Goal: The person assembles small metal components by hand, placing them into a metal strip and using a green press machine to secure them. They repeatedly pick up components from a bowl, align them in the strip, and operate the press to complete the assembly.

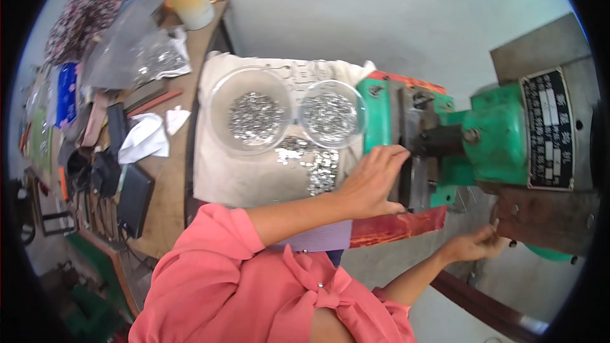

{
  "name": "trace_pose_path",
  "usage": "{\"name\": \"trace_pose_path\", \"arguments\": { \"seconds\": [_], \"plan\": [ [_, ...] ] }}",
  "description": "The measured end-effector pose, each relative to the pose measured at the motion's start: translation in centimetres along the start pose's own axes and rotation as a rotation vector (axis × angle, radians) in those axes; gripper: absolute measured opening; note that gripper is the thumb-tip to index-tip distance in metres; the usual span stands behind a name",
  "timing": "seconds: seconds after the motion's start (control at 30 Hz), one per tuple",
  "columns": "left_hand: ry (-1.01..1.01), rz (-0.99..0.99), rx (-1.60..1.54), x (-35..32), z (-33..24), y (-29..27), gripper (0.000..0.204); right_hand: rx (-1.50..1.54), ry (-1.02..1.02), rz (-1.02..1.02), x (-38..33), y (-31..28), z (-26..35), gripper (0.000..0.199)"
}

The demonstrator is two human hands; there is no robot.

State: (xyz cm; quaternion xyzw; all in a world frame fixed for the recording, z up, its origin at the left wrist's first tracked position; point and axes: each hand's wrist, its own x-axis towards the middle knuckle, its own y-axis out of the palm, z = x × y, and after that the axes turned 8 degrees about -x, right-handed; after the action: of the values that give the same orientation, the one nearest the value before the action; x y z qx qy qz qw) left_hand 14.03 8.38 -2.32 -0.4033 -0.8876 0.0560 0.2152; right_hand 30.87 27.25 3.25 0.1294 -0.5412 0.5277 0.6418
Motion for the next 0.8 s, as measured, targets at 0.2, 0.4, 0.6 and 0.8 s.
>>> {"name": "trace_pose_path", "arguments": {
  "seconds": [0.2,0.4,0.6,0.8],
  "plan": [
    [-0.003,0.025,-0.020,0.7,-0.1,-0.1,0.104,0.204,0.159,0.807,-3.7,3.3,2.5,0.025],
    [0.037,0.020,-0.028,1.4,0.1,0.3,0.106,0.313,0.423,1.067,-0.3,4.1,0.8,0.026],
    [0.016,0.064,-0.073,2.1,0.0,0.3,0.098,0.402,0.479,0.795,-2.4,3.0,3.1,0.021],
    [0.010,0.127,-0.079,2.8,0.4,-0.7,0.093,0.295,0.170,0.725,-6.3,-1.4,3.2,0.014]
  ]
}}
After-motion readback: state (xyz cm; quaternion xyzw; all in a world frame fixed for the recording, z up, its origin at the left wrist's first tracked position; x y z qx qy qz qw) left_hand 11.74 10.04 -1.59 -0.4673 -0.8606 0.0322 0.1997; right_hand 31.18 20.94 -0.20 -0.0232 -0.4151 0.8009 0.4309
